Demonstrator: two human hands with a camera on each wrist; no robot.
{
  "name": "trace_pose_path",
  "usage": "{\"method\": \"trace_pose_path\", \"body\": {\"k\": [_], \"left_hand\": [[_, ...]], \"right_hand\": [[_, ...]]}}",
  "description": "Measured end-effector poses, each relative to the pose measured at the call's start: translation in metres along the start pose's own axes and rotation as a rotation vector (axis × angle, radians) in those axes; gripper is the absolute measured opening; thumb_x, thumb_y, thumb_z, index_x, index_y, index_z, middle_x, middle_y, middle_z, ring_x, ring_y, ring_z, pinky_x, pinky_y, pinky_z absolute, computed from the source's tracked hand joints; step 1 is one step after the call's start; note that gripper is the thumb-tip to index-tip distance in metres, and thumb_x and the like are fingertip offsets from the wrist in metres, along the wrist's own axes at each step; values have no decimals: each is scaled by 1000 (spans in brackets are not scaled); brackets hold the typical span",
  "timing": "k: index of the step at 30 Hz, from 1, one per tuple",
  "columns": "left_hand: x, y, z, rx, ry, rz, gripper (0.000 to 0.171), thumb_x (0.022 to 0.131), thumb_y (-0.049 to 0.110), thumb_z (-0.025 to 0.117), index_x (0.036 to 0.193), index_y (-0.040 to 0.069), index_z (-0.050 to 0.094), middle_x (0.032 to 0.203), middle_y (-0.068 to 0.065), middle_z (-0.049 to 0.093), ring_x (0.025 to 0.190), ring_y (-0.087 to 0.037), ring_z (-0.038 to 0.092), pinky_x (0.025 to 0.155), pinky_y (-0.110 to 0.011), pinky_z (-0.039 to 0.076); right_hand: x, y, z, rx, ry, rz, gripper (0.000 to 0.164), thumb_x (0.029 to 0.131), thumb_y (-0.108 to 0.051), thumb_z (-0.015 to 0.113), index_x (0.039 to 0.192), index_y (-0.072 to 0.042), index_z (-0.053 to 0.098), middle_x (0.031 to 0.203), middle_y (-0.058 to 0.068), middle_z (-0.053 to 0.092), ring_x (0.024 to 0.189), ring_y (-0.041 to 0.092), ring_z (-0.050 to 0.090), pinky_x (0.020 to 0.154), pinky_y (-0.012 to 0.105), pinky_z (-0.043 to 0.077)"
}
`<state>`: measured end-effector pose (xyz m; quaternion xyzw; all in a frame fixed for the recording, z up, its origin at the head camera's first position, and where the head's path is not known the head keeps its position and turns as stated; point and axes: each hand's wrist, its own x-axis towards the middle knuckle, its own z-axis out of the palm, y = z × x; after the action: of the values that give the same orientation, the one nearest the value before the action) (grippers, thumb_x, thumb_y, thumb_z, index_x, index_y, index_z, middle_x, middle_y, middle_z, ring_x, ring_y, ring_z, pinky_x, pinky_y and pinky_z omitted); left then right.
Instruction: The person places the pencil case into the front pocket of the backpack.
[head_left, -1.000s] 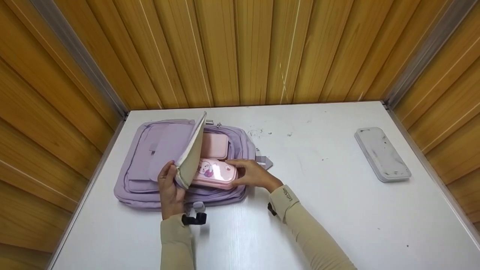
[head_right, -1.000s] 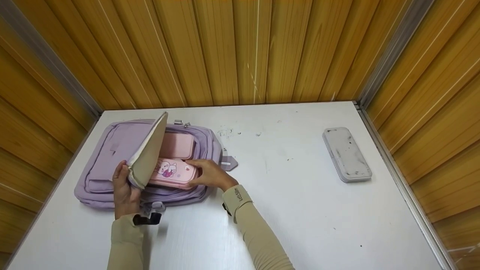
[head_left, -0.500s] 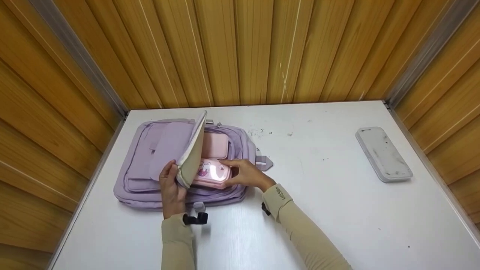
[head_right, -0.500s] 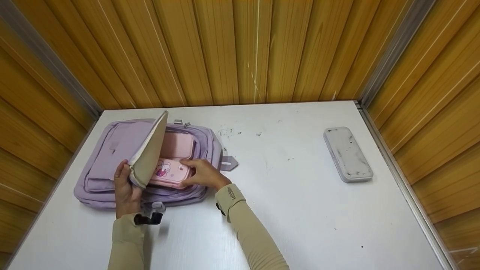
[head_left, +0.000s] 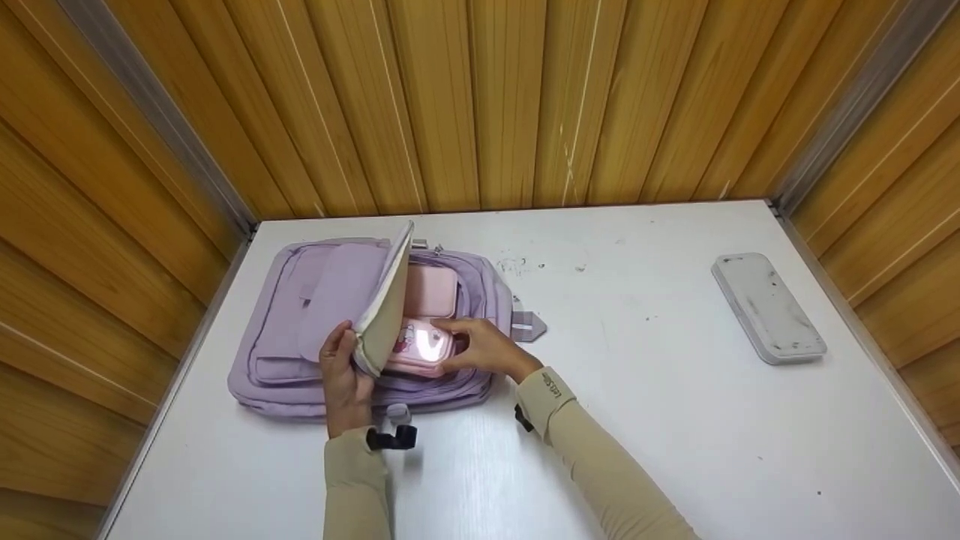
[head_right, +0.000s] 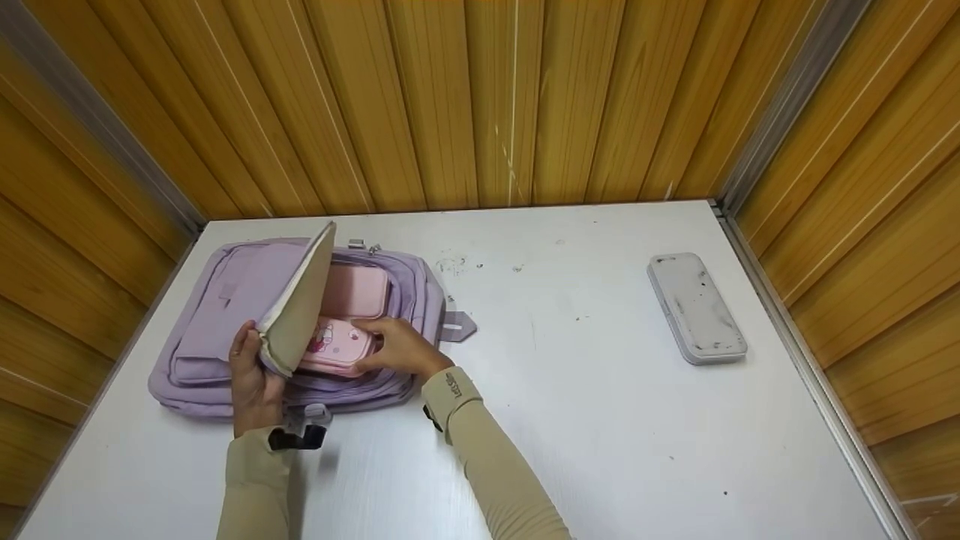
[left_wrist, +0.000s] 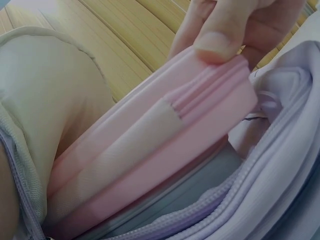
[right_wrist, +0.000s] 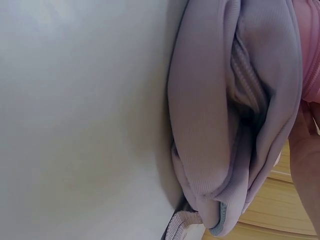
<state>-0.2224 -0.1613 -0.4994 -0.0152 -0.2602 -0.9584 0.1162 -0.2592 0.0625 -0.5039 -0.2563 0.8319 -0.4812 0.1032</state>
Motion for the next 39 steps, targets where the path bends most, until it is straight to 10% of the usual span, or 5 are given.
{"method": "trace_pose_path", "body": {"k": [21,39], "left_hand": [[-2,-1,0,10,53,-7,19,68,8,83,85,7,73,86,-4,61,77,-14,61,69,-24,54],[0,-2,-6,-52,-54,16,14,74,4,78,87,5,74,87,-6,64,79,-16,65,71,-25,56]], "right_hand": [[13,-8,14,24,11,15,78,67,-25,86,137,-15,52,139,2,56,126,17,52,107,29,40],[14,-14,25,96,30,29,79,70,-20,84,140,-16,49,140,2,54,123,17,53,106,31,41]]}}
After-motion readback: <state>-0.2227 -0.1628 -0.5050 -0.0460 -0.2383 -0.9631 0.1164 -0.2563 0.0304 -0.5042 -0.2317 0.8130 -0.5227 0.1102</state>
